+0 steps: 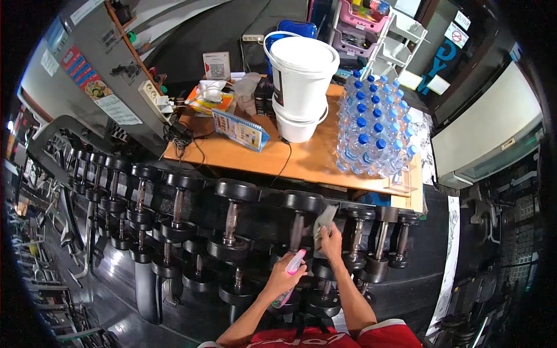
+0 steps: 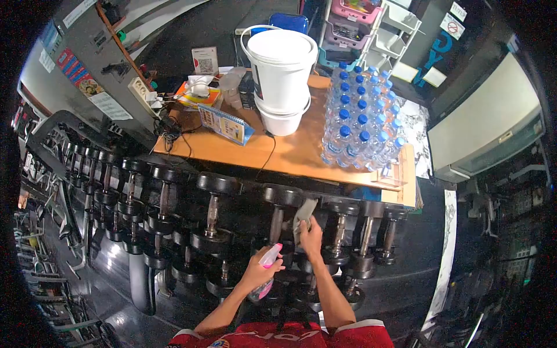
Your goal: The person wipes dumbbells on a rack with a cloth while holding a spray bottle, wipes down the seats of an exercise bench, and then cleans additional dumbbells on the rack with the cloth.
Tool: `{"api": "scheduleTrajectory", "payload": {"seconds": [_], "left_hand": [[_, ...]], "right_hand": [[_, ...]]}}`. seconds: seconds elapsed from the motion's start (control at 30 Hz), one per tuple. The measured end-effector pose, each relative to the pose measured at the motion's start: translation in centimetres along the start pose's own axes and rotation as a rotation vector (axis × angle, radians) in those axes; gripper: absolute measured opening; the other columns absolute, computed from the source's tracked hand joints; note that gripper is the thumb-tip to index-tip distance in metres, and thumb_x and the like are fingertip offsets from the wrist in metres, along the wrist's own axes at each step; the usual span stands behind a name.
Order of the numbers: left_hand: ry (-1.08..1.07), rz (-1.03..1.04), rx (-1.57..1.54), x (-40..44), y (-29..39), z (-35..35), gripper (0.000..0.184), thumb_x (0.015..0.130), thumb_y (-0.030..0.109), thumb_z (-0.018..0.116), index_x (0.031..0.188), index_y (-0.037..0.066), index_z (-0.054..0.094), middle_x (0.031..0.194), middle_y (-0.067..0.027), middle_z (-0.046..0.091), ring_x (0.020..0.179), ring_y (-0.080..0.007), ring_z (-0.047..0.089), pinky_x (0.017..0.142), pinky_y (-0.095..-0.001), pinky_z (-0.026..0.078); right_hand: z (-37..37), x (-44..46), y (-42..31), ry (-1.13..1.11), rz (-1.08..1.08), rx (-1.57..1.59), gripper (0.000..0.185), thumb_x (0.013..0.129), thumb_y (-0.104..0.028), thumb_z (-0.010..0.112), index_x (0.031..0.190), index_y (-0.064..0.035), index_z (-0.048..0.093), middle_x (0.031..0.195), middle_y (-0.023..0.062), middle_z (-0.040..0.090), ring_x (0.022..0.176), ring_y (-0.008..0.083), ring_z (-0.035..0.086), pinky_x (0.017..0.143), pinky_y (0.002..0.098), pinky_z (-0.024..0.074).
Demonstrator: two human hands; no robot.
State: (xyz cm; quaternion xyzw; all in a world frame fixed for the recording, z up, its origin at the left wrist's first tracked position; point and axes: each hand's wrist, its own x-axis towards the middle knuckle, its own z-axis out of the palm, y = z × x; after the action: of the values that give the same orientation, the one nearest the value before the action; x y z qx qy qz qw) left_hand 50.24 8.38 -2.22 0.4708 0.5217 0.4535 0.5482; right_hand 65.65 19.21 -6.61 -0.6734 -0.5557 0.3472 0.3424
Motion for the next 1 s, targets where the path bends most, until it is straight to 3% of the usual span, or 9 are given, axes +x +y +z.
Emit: {"api": "scheduleTrajectory", "payload": {"seconds": [0.13, 0.2, 0.27, 0.33, 0.47, 0.53, 0.67, 0.83, 1.0], "left_hand": [[0.046, -0.230, -0.206, -0.8, 3.2, -0.3, 0.020, 0.084, 0.002, 0.062, 0.103, -0.003, 0.058, 0.093, -0.0076, 0.059, 0.074, -0.0182, 0.066, 0.060, -0.0269, 0.057], [0.067, -0.174, -0.184, -1.3, 3.6, -0.8, 0.023, 0.086, 0.003, 0.060, 0.108, -0.001, 0.056, 0.092, -0.0063, 0.058, 0.069, -0.0162, 0.066, 0.057, -0.0254, 0.056], [0.037, -0.177, -0.170, -2.0, 3.7, -1.7, 0.027, 0.086, 0.004, 0.060, 0.112, -0.001, 0.054, 0.092, -0.0062, 0.059, 0.069, -0.0155, 0.066, 0.057, -0.0254, 0.055], [0.077, -0.185, -0.234, -3.0, 4.5, -2.5, 0.026, 0.086, 0.004, 0.060, 0.112, 0.000, 0.054, 0.090, -0.0055, 0.059, 0.069, -0.0148, 0.066, 0.057, -0.0250, 0.054], [0.064, -0.228, -0.131, -5.2, 3.2, -4.7, 0.021, 0.087, 0.002, 0.059, 0.107, 0.000, 0.053, 0.088, -0.0047, 0.060, 0.070, -0.0158, 0.067, 0.058, -0.0255, 0.054], [0.043, -0.128, 0.040, -5.9, 3.3, -5.8, 0.019, 0.087, 0.001, 0.058, 0.105, -0.001, 0.053, 0.092, -0.0056, 0.061, 0.069, -0.0164, 0.066, 0.059, -0.0265, 0.055], [0.108, -0.182, -0.182, -7.0, 4.1, -7.3, 0.021, 0.088, 0.001, 0.056, 0.108, -0.003, 0.052, 0.100, -0.0124, 0.061, 0.070, -0.0195, 0.066, 0.060, -0.0311, 0.057], [0.124, -0.192, -0.100, -7.3, 4.4, -8.8, 0.014, 0.088, 0.001, 0.057, 0.100, -0.003, 0.054, 0.090, -0.0109, 0.061, 0.071, -0.0189, 0.066, 0.062, -0.0293, 0.055], [0.162, -0.117, -0.135, -6.5, 3.8, -8.1, 0.014, 0.087, 0.000, 0.058, 0.100, -0.004, 0.054, 0.084, -0.0088, 0.058, 0.072, -0.0173, 0.064, 0.065, -0.0325, 0.058]], "right_hand": [[3.2, -0.7, 3.7, -0.129, 0.428, 0.535, 0.023, 0.091, -0.015, 0.053, 0.108, -0.0004, 0.060, 0.089, 0.0107, 0.064, 0.085, 0.0228, 0.062, 0.077, 0.0307, 0.0488], [3.3, 0.9, 1.3, -0.105, 0.898, 1.626, 0.023, 0.095, -0.015, 0.044, 0.105, -0.0002, 0.059, 0.095, 0.0087, 0.063, 0.088, 0.0248, 0.062, 0.084, 0.0333, 0.0492], [3.8, 3.5, -0.3, -0.017, 0.913, 1.776, 0.018, 0.095, -0.012, 0.041, 0.097, -0.0025, 0.057, 0.095, 0.0113, 0.061, 0.085, 0.0247, 0.061, 0.077, 0.0379, 0.0528], [3.2, 4.7, -3.3, 0.120, 1.036, 1.710, 0.019, 0.096, -0.013, 0.039, 0.096, -0.0043, 0.056, 0.091, 0.0088, 0.061, 0.083, 0.0227, 0.061, 0.068, 0.0374, 0.0531], [5.1, 1.0, -7.0, 0.257, 0.684, 1.670, 0.022, 0.098, -0.021, 0.039, 0.093, -0.0116, 0.058, 0.087, 0.0025, 0.063, 0.080, 0.0193, 0.062, 0.076, 0.0354, 0.0522], [4.9, -2.4, -11.6, 0.255, 0.549, 1.497, 0.025, 0.097, -0.020, 0.043, 0.116, -0.0065, 0.052, 0.112, 0.0063, 0.059, 0.102, 0.0211, 0.059, 0.086, 0.0353, 0.0508], [6.8, -3.6, -10.9, -0.433, 0.752, 1.520, 0.028, 0.098, -0.017, 0.039, 0.119, -0.0004, 0.049, 0.120, 0.0127, 0.055, 0.110, 0.0283, 0.055, 0.100, 0.0415, 0.0441], [12.1, 0.5, -6.6, -0.267, 0.906, 1.983, 0.028, 0.095, -0.006, 0.031, 0.113, 0.0043, 0.051, 0.109, 0.0179, 0.056, 0.101, 0.0297, 0.056, 0.094, 0.0420, 0.0489], [7.6, 2.4, -10.1, -0.254, 1.073, 1.954, 0.029, 0.096, -0.002, 0.030, 0.114, 0.0076, 0.050, 0.117, 0.0214, 0.053, 0.109, 0.0328, 0.053, 0.096, 0.0422, 0.0486]]}}
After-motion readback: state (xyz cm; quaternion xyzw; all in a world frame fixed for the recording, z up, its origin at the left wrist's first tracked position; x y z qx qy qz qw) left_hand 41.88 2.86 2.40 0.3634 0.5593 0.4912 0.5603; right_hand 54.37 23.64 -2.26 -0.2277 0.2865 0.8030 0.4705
